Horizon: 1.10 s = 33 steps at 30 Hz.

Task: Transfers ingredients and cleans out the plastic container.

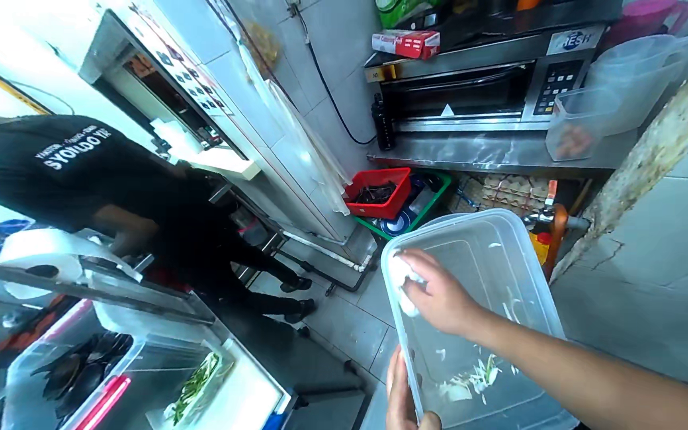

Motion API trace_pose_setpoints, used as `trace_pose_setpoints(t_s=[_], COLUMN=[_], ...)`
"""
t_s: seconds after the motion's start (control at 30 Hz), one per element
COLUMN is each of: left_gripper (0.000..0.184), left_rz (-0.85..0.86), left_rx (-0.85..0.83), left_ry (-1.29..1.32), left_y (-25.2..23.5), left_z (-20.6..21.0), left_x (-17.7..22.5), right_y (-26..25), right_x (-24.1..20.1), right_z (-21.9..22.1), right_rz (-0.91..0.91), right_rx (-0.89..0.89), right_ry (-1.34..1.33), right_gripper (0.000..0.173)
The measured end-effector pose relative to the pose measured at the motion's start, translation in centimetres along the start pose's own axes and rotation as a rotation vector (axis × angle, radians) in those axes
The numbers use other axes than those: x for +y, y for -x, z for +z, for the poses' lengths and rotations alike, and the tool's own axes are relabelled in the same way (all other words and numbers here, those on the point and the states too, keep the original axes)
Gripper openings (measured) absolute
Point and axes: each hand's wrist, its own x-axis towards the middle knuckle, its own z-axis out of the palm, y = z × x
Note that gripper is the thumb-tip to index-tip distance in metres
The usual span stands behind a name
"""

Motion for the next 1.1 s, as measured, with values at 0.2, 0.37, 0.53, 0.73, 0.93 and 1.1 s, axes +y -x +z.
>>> trace_pose_setpoints(t_s=[0.2,0.37,0.53,0.73,0.93,1.1], left_gripper=[0.082,0.085,0.088,0.089,0.085,0.085], left_rz=[0.024,-0.003,0.004,0.008,0.038,0.035], left_rx=[-0.007,-0.040,-0.003,-0.007,-0.019,0.000], left_ry=[0.021,0.010,0.033,0.041,0.017,0.018], left_y=[0.1,-0.2,0.0,0.1,0.0,0.1], left_z=[-0.2,0.1,-0.9,-0.7,-1.0,-1.0], left_x=[-0.4,-0.2,-1.1,-1.1,-0.6,-0.3], right_y=[1.5,0.0,-0.1,-0.1,2.8,5.3], right_x=[0.4,-1.3,-1.0,-1.5,-0.9,1.4], right_z=[-3.9,-2.2,-2.3,-2.7,-0.5,-2.8], right_rz=[0.043,0.096,0.101,0.229,0.077,0.027], right_rx=[-0.132,0.026,-0.419,-0.107,-0.343,-0.650], right_ry=[0.040,0.073,0.151,0.052,0.040,0.101], right_gripper=[0.024,0.034,0.028,0.031,0.047,0.032])
